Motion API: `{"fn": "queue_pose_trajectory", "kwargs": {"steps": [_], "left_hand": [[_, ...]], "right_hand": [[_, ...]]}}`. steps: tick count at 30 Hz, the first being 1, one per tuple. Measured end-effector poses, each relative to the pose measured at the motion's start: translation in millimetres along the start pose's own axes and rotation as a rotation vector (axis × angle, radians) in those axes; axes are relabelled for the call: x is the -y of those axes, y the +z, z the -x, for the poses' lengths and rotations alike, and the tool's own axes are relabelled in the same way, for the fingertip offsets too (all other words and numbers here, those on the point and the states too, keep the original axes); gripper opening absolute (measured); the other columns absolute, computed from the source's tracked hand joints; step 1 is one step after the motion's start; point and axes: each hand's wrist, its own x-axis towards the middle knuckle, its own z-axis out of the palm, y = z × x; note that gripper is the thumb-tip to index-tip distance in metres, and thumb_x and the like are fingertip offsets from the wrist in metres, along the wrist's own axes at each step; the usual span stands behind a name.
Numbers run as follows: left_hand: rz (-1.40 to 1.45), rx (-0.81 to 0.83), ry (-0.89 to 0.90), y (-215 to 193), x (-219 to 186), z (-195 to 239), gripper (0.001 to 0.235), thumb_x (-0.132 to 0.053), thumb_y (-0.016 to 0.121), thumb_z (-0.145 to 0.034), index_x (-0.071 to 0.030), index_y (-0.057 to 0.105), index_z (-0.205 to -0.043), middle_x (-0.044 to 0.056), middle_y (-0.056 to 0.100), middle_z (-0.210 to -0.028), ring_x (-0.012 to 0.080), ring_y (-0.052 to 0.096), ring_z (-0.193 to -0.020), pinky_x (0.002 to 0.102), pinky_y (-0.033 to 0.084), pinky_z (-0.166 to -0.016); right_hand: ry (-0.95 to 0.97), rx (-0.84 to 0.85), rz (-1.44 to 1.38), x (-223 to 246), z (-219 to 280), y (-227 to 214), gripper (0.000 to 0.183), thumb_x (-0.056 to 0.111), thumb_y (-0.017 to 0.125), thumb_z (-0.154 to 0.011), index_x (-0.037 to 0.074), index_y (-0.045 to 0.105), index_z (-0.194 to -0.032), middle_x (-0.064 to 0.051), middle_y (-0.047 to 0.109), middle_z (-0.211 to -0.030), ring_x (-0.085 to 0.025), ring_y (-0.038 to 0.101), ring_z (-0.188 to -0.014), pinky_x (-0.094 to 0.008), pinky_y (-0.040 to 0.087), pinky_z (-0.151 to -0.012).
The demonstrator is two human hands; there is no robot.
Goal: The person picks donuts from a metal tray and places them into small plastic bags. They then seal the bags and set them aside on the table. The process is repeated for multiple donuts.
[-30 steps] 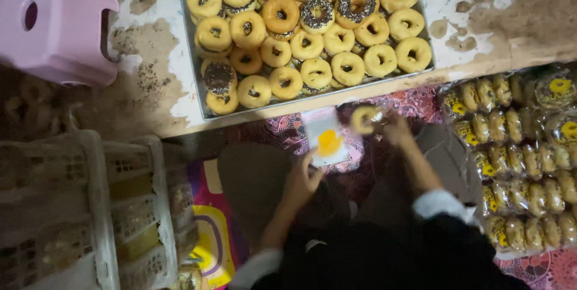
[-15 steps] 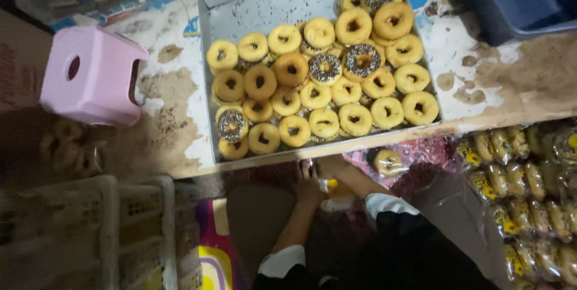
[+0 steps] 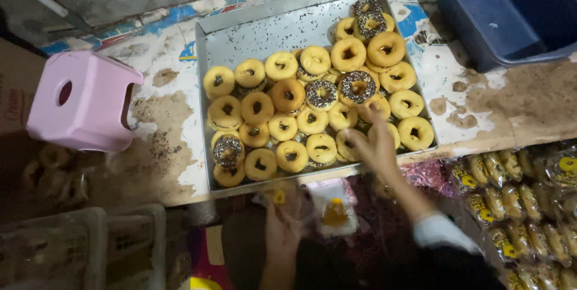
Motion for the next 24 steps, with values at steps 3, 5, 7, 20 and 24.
{"fn": "queue_pose_trajectory", "kwargs": {"steps": [3, 5, 7, 20, 24], "left_hand": [[0.444, 0.690, -0.247, 39.7, -5.5, -1.5, 0.060, -0.049, 0.028, -0.119, 0.000, 0.041, -0.151, 0.014, 0.069, -0.122, 0.0293, 0.062, -0.120, 0.044, 0.053, -0.103], [0.381, 0.856, -0.183, 52.7, 0.2, -6.7, 0.060, -0.049, 0.029, -0.124, 0.009, 0.035, -0.137, 0.022, 0.060, -0.115, 0.0293, 0.053, -0.135, 0.043, 0.048, -0.113], [-0.135, 0.290, 0.153, 54.0, 5.2, -14.9, 0.065, -0.050, 0.039, -0.115, 0.008, 0.039, -0.088, 0.024, 0.052, -0.090, 0.0203, 0.042, -0.159, 0.040, 0.041, -0.125], [-0.255, 0.076, 0.062, 80.8, 60.2, 57.2, 0.053, -0.040, 0.050, -0.102, -0.010, 0.051, -0.146, 0.007, 0.065, -0.122, 0.0094, 0.050, -0.068, 0.022, 0.044, -0.051], [-0.264, 0.131, -0.018, 94.2, 61.2, 80.3, 0.042, -0.028, 0.055, -0.102, -0.011, 0.057, -0.140, 0.006, 0.067, -0.120, 0.0113, 0.061, -0.087, 0.028, 0.055, -0.069]], "right_hand": [[-0.099, -0.101, 0.671, 0.9, -86.9, 0.8, 0.136, 0.046, 0.097, -0.070, -0.004, 0.009, -0.160, -0.030, 0.038, -0.160, -0.041, 0.040, -0.148, -0.064, 0.012, -0.117], [-0.110, -0.105, 0.718, 21.2, -94.2, -4.7, 0.130, 0.042, 0.096, -0.080, 0.004, 0.008, -0.169, -0.023, 0.041, -0.165, -0.033, 0.046, -0.153, -0.065, 0.014, -0.129], [-0.152, -0.064, 0.453, 54.1, -58.4, -17.2, 0.135, 0.032, 0.096, -0.076, 0.004, -0.001, -0.167, -0.029, 0.037, -0.164, -0.035, 0.046, -0.150, -0.058, 0.033, -0.124], [0.001, -0.028, -0.154, 98.2, 162.0, -31.8, 0.135, -0.006, 0.085, -0.066, 0.010, -0.001, -0.168, -0.022, 0.049, -0.148, -0.028, 0.066, -0.121, -0.040, 0.058, -0.099], [-0.070, -0.023, 0.036, 102.8, 172.2, -41.7, 0.129, -0.004, 0.086, -0.070, 0.010, 0.002, -0.167, -0.023, 0.052, -0.151, -0.028, 0.065, -0.125, -0.039, 0.056, -0.101]]}}
